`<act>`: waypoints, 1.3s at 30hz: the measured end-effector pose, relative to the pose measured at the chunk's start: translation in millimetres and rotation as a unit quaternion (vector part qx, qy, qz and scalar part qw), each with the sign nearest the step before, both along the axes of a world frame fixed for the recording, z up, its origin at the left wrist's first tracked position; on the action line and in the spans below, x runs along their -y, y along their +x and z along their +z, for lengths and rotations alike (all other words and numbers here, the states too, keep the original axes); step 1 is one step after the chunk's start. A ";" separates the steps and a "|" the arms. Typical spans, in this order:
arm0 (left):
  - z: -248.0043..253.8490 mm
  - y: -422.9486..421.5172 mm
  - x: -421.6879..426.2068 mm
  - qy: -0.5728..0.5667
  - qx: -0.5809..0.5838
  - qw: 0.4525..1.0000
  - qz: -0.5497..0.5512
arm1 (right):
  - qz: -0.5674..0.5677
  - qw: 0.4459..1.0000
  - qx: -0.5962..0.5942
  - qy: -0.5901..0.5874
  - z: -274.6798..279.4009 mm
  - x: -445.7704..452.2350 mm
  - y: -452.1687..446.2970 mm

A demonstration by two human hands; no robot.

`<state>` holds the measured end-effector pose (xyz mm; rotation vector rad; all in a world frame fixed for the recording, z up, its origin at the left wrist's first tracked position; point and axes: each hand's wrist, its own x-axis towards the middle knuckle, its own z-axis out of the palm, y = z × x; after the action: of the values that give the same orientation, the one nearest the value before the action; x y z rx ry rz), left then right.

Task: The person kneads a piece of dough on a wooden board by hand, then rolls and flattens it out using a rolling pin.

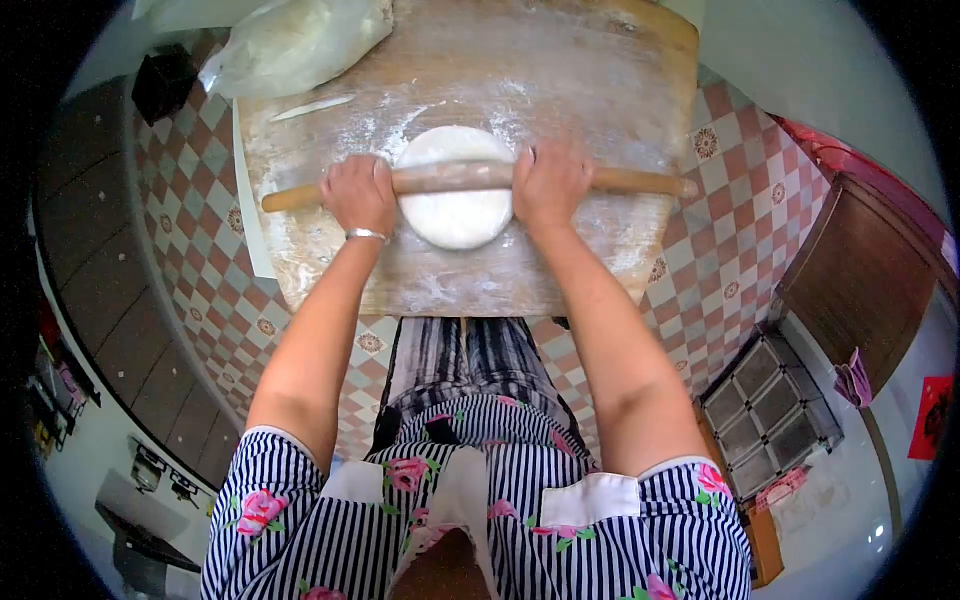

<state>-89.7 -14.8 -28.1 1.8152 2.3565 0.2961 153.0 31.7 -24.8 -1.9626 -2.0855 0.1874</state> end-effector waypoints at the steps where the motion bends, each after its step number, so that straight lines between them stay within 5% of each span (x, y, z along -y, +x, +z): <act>1: -3.0 1.0 1.6 0.016 -0.013 1.000 -0.008 | 0.006 1.000 0.021 -0.016 -1.0 2.9 1.2; 10: -1.3 -7.2 -47.4 -0.097 0.033 0.993 -0.064 | 0.042 0.964 0.062 -0.257 7.8 -51.5 -0.8; 25: 0.8 -12.9 -108.9 -0.144 0.054 0.987 -0.051 | 0.012 0.974 -0.004 -0.228 -2.8 -105.0 -1.0; 31: -0.4 -13.8 -135.1 0.013 0.092 0.993 -0.072 | -0.011 0.988 -0.043 -0.150 -13.3 -135.2 1.8; 35: 3.9 27.2 -66.1 0.146 0.137 0.980 0.015 | -0.022 0.983 -0.046 -0.177 -13.5 -139.1 4.5; 39: -12.0 56.0 -8.7 0.044 0.161 0.969 0.184 | 0.097 0.954 -0.033 -0.283 20.1 -98.0 9.2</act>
<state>-33.7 -6.1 -40.2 1.2303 2.4527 0.6924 162.2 129.7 -4.7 -1.9824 -2.3597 0.9745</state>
